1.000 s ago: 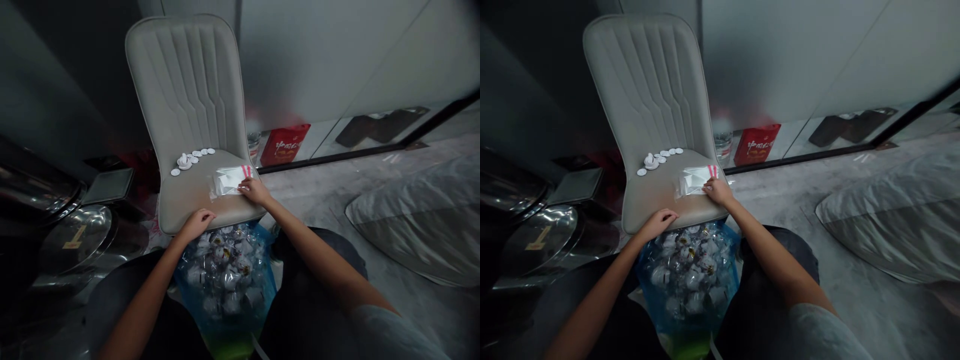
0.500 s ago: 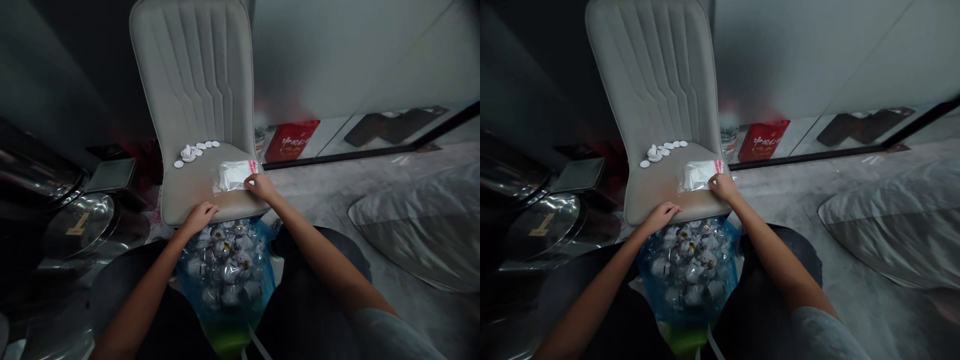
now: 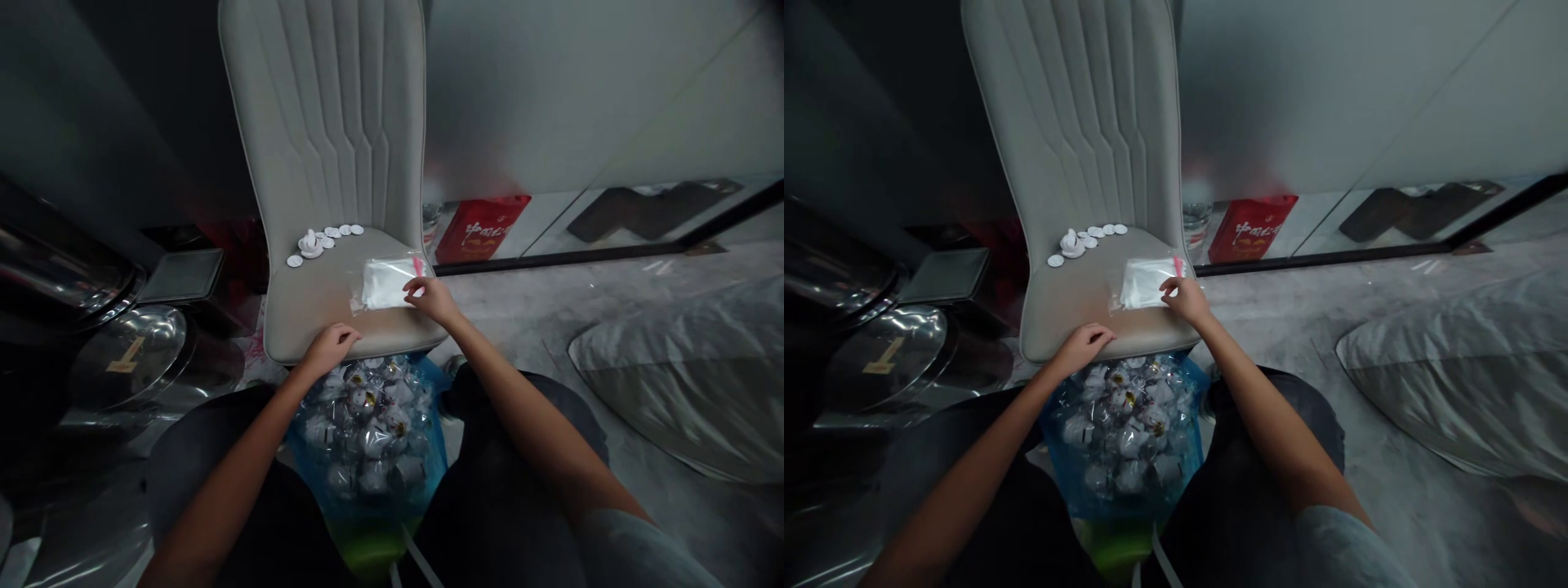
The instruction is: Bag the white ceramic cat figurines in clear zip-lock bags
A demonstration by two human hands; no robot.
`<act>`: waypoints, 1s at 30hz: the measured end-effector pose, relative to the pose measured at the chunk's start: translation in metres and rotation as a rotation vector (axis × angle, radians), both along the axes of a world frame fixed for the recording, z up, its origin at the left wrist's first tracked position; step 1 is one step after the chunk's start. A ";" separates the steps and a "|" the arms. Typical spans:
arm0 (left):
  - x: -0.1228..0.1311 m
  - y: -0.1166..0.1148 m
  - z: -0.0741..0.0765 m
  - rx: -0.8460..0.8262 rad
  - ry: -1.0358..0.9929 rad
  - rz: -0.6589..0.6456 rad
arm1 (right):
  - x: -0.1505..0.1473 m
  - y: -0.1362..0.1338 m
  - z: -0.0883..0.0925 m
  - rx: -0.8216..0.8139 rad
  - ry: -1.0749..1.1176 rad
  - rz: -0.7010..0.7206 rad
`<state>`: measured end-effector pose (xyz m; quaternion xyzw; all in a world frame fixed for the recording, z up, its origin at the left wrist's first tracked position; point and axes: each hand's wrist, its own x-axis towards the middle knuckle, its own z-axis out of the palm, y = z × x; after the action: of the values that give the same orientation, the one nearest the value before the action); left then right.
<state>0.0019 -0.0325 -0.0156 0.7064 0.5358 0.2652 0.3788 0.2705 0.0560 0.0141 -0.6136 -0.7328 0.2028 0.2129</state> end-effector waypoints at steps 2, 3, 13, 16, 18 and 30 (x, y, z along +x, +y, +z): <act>0.002 0.002 -0.005 -0.022 -0.093 0.058 | -0.001 0.000 0.001 0.005 0.038 -0.015; 0.003 0.004 -0.007 -0.040 -0.131 0.081 | -0.001 -0.001 0.001 0.023 0.028 -0.039; 0.006 0.006 -0.006 -0.082 -0.119 0.090 | -0.007 -0.015 0.005 -0.032 -0.261 -0.182; 0.006 0.004 -0.007 -0.079 -0.130 0.092 | -0.009 -0.015 0.010 -0.038 -0.254 -0.171; 0.007 0.005 -0.008 -0.099 -0.168 0.103 | -0.012 -0.017 0.015 -0.007 -0.257 -0.138; -0.001 0.016 0.025 -0.434 -0.824 0.410 | -0.066 -0.078 0.025 0.109 -0.430 0.484</act>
<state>0.0014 -0.0162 0.0093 0.3285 0.5124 0.4733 0.6368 0.2046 -0.0216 0.0393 -0.4382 -0.8953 0.0736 0.0315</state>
